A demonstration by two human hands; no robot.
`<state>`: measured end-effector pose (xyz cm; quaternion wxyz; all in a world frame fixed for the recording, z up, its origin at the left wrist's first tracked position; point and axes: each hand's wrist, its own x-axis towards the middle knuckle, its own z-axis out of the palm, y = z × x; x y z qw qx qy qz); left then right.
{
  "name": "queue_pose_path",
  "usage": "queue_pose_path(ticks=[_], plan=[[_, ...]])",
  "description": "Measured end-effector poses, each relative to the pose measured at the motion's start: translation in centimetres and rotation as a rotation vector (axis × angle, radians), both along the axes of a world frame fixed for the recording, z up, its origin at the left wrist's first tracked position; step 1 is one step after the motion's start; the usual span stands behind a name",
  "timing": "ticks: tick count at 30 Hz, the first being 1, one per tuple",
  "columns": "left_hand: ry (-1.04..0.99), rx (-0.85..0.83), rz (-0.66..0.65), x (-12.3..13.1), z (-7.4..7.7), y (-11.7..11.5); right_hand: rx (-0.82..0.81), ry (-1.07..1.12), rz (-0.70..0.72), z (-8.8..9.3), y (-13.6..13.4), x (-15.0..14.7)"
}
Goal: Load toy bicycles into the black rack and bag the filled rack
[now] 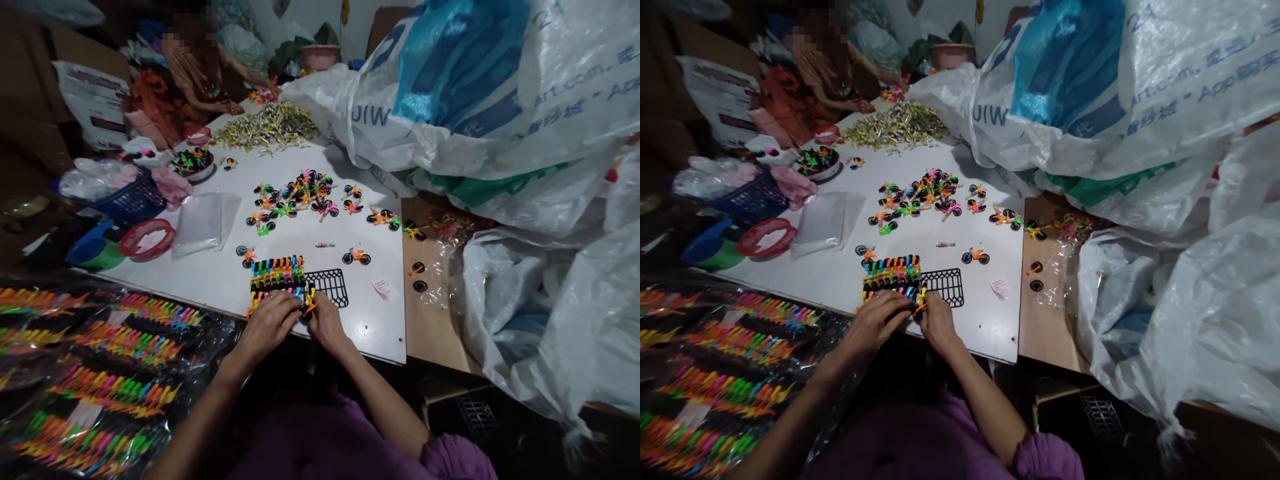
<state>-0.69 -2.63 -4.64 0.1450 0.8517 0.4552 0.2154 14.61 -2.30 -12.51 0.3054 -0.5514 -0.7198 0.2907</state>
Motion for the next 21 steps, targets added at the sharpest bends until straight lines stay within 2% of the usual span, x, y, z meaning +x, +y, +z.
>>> queue_pose_path(ticks=[5,11,16,18,21], plan=[[-0.054,0.038,0.016,0.8,-0.1,0.2,-0.049,-0.080,0.097,0.9,0.4,0.4],[0.069,0.068,0.051,1.7,-0.6,0.1,-0.127,-0.235,0.206,1.9,1.5,0.6],[0.134,0.177,0.038,1.8,-1.1,-0.2,-0.144,-0.247,0.244,2.3,1.9,0.8],[0.096,0.305,0.023,1.4,-1.8,-0.5,-0.163,-0.235,0.213,2.4,1.4,0.6],[0.050,0.474,-0.024,-0.1,-4.1,0.0,-0.159,-0.168,0.222,1.8,1.4,0.5]])
